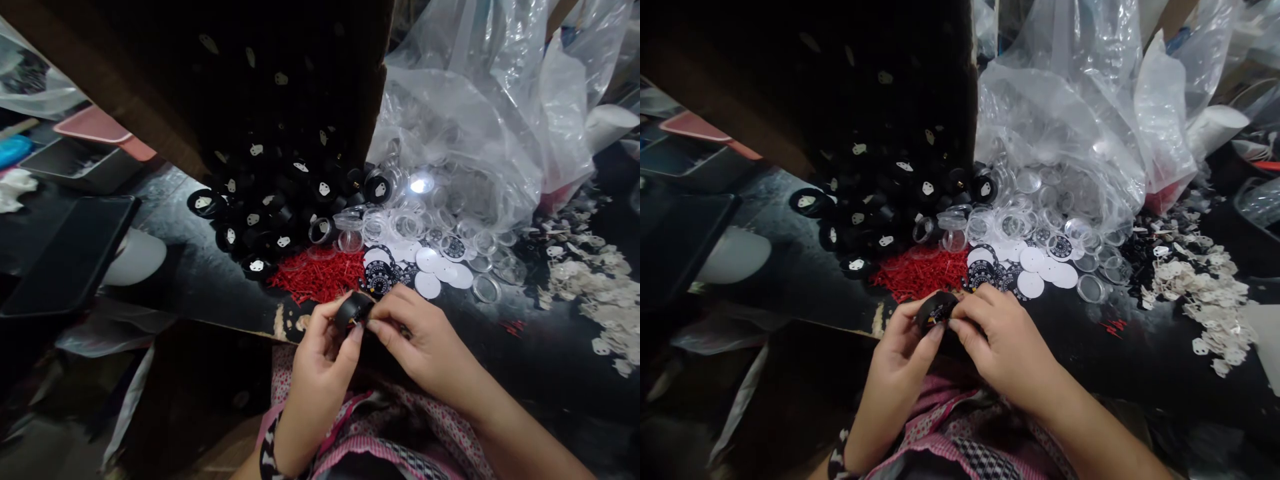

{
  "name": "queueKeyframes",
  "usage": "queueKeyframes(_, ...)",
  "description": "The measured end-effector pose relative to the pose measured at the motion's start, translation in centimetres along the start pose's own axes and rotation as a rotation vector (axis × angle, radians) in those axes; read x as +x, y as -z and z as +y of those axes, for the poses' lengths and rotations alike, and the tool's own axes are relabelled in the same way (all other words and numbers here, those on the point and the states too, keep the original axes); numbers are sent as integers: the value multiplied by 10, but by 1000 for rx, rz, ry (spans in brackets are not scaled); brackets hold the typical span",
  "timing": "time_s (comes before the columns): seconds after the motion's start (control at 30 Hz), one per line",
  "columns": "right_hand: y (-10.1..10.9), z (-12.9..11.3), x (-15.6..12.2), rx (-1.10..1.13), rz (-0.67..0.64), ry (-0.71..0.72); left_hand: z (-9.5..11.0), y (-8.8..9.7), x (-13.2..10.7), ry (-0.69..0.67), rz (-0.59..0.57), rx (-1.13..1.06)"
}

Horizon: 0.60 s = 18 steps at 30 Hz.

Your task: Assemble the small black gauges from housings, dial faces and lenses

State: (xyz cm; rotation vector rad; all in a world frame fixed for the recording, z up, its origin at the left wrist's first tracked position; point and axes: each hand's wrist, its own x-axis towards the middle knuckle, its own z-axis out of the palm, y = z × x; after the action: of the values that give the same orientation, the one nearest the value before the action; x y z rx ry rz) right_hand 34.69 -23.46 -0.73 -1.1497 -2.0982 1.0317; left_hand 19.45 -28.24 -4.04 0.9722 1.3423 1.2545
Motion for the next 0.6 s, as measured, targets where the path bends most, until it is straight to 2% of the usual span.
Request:
queueKeyframes(0.17,-1,-1,-7,49,35,54,6,-2,-10,-135,20,125)
queueKeyframes(0.33,-6,-7,-14,116,96,54,7,-2,-18,-193,61,221)
queueKeyframes(0.6,-14,-13,-16,81,107,-123,4,2,-22,-200,108,315)
